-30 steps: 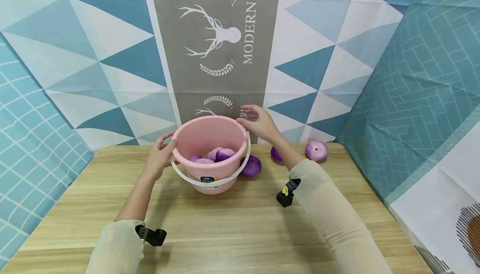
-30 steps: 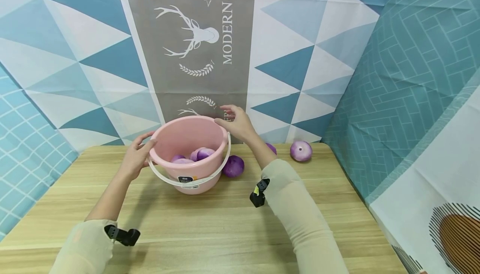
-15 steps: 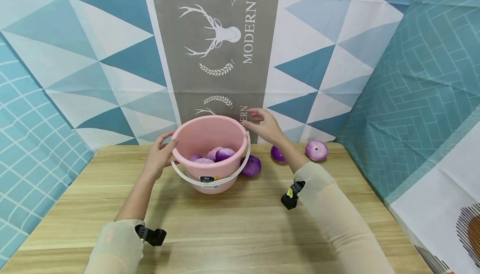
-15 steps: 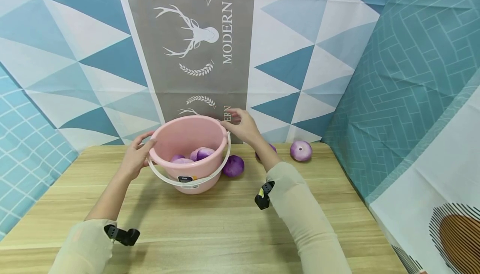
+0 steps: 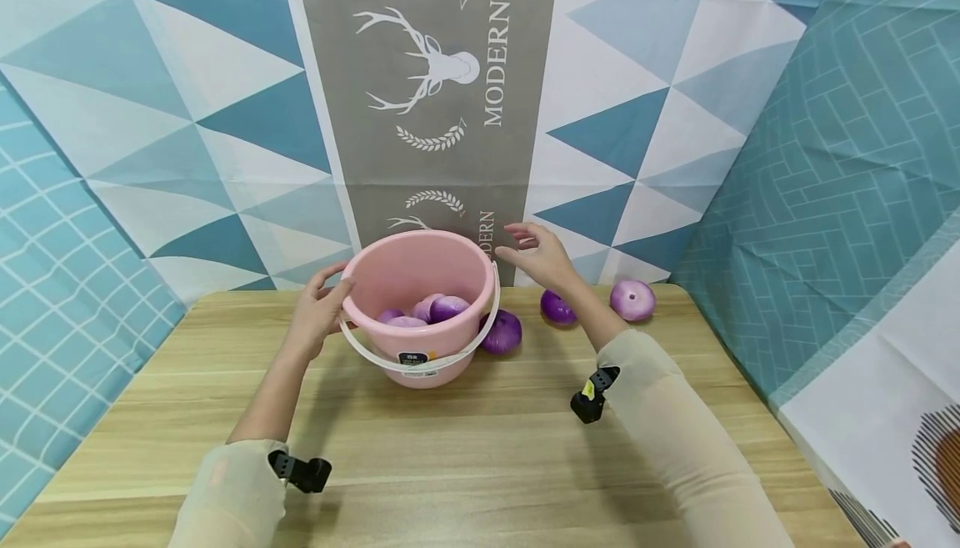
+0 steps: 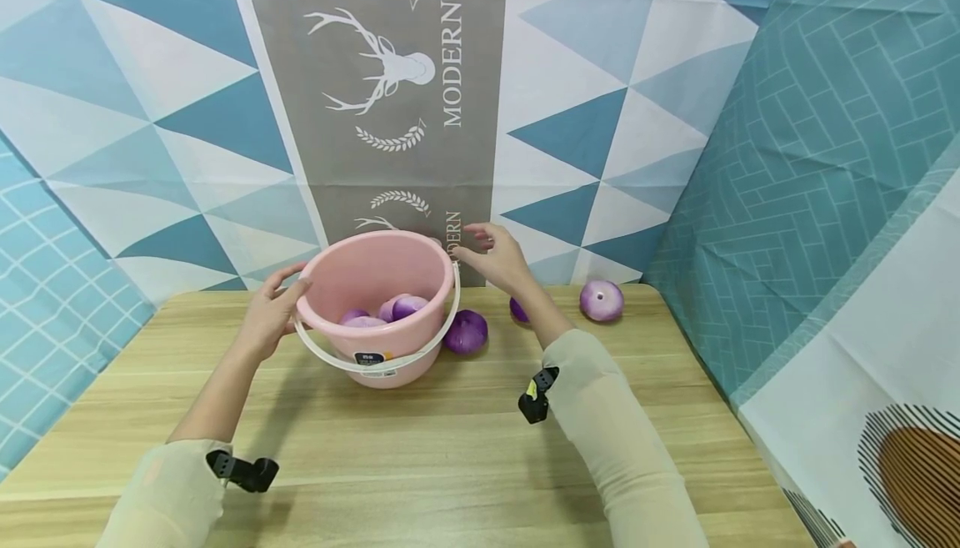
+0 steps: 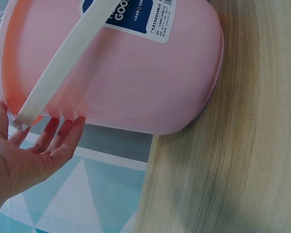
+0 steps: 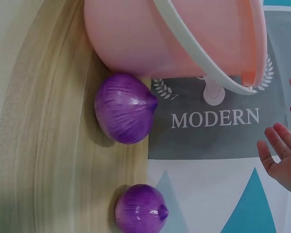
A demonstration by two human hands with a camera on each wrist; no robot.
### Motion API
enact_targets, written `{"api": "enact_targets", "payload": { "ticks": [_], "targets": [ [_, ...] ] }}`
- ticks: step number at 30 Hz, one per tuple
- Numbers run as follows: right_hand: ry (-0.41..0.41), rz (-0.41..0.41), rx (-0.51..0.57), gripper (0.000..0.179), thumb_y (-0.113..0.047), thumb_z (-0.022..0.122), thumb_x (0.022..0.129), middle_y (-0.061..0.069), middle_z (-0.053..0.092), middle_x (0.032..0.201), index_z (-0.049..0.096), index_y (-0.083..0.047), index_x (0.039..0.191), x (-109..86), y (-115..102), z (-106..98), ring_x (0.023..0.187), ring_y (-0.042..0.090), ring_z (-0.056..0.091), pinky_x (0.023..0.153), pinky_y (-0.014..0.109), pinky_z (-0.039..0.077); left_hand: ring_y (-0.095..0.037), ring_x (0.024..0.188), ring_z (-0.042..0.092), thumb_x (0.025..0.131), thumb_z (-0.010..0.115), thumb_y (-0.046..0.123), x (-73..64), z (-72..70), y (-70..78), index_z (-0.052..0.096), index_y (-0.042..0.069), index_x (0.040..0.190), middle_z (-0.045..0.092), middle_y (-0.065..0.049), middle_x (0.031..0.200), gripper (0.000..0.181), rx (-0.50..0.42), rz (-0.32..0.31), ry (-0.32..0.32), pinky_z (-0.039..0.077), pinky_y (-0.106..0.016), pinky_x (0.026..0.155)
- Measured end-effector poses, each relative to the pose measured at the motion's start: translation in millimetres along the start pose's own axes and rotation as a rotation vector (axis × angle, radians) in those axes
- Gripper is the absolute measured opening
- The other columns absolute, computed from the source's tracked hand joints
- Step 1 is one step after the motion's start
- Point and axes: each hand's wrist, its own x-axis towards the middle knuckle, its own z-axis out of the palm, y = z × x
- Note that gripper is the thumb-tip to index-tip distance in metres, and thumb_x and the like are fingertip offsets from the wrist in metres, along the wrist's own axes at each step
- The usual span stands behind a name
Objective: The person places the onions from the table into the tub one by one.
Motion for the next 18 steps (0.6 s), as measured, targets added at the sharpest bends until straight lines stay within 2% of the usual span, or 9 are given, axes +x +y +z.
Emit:
{"api": "enact_targets", "payload": {
  "ticks": [18],
  "targets": [
    [-0.025, 0.036, -0.036, 0.046, -0.031, 0.067, 0.086, 0.016, 0.056, 0.126, 0.056, -0.012, 0.126, -15.4, 28, 4, 0.114, 0.034, 0.055, 0.094, 0.045, 0.051, -0.006, 0.074, 0.063, 0.095, 0.05, 0.038, -3.3, 0.1, 2.7, 0.03, 0.014, 0.146, 0.039, -0.028, 0.131, 0.06, 0.022, 0.003, -0.001, 0.06, -0.027, 0.063]
  ]
}}
